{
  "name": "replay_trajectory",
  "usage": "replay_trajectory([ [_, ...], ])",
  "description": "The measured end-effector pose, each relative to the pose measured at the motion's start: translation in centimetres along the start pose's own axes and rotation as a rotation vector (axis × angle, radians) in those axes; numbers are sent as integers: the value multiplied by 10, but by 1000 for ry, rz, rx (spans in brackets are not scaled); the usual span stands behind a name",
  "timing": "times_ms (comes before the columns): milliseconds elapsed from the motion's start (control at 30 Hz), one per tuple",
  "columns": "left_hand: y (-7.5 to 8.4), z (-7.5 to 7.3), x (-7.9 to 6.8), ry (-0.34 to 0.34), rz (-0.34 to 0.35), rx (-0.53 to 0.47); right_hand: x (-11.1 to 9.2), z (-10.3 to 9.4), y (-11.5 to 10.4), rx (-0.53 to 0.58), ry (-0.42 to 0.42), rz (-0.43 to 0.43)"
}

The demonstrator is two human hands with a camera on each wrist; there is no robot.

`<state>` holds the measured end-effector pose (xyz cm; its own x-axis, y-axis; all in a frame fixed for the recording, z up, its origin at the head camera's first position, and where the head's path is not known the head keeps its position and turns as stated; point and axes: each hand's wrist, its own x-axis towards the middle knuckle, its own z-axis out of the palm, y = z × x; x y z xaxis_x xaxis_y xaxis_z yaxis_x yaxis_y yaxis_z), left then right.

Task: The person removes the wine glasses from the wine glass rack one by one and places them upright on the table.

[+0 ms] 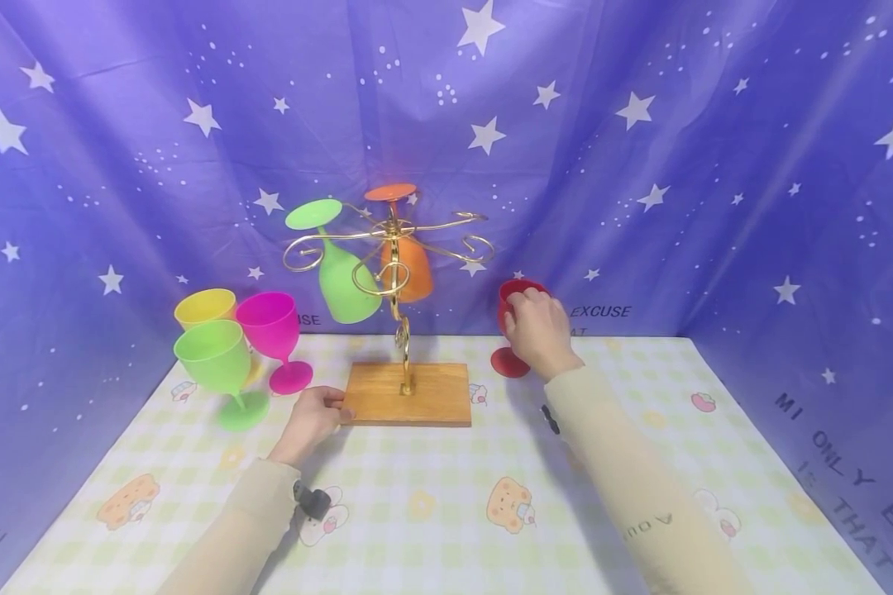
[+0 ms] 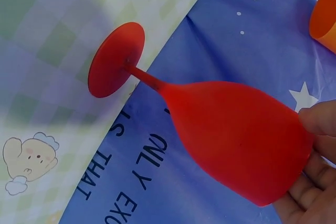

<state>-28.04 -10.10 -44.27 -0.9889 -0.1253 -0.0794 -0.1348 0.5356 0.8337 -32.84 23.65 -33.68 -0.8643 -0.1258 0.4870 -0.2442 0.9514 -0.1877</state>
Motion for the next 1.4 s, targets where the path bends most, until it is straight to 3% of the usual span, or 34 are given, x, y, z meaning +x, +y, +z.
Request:
replay_trajectory([
  [300,-1,0,1,3,9,4,-10,0,-4,93,155,22],
  [733,0,-1,1,-16,-2,-20,-28,-6,-19,273,268,57],
  [1000,0,0,1,-15,-4,-27,-40,2,-24,363,287,65],
  [1400,-2,-1,1,-24,-9,-31,-56,23,-29,488,217,152],
])
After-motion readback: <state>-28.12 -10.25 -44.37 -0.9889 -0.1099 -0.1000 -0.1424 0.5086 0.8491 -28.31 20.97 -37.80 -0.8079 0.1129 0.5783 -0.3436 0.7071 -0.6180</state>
